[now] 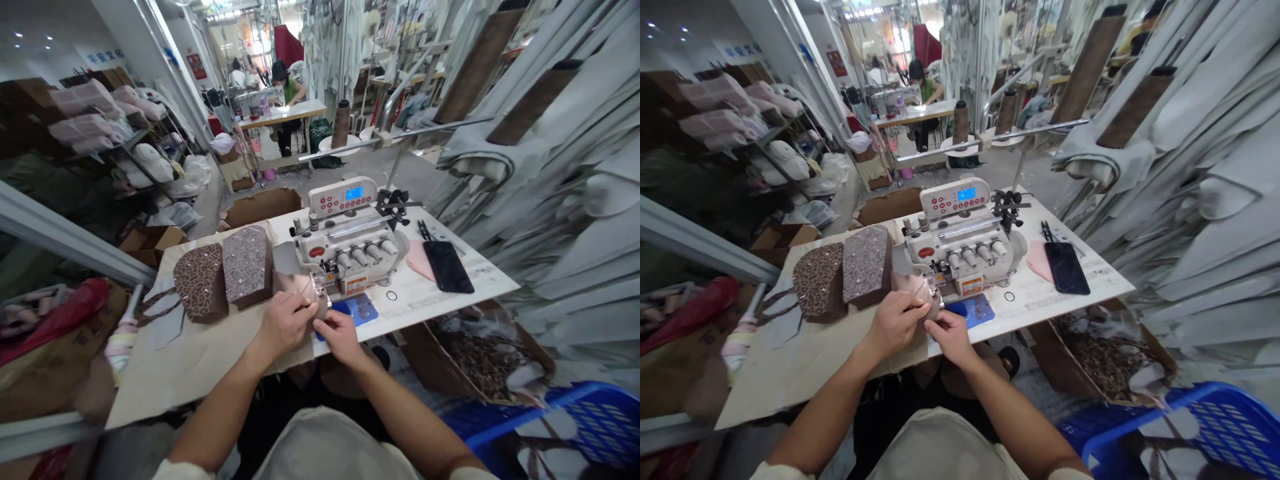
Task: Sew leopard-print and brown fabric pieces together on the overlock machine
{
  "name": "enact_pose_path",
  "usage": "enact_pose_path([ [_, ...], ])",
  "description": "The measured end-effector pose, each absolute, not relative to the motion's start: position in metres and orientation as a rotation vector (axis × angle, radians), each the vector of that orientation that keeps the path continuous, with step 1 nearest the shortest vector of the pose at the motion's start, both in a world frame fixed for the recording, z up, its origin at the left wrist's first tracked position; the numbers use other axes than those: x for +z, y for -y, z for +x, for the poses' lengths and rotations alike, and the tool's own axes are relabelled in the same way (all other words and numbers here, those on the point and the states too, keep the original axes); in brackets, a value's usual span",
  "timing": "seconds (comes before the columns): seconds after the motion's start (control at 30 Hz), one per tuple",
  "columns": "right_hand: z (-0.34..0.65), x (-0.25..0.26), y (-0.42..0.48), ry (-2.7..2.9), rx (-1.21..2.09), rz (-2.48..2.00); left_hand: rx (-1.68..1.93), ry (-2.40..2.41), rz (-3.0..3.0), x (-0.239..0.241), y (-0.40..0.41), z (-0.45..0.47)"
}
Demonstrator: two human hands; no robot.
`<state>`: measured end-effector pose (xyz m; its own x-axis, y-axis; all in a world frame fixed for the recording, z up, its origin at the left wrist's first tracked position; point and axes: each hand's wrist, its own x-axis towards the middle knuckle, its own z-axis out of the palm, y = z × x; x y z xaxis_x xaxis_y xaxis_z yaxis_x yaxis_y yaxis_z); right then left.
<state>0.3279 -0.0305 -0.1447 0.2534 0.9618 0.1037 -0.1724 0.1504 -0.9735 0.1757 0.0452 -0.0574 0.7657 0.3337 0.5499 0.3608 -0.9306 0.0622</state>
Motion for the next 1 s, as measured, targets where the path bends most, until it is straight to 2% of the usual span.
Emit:
enact_pose_path([
  [0.43, 0.315, -0.170, 0.030, 0.630, 1.001, -0.891, -0.725, 0.519, -2.964, -0.043, -0.046, 0.186],
  [0.53, 0.314, -0.167, 0.030, 0.609, 1.011, -0.864, -0.785, 0.557, -3.022, -0.042, -0.054, 0.181],
  [0.63, 0.315, -0.165, 0.029, 0.607, 1.021, -0.871, -0.997, 0.857, -3.028, -0.050, -0.065, 0.175],
  [0.83, 0.316, -0.165, 0.030, 0.615, 1.036, -0.868, -1.760, 1.890, -2.810, -0.090, -0.062, 0.160],
  [1.0, 0.317, -0.168, 0.032, 0.642, 1.044, -0.902, -1.998, 2.078, -3.039, -0.108, -0.026, 0.141],
])
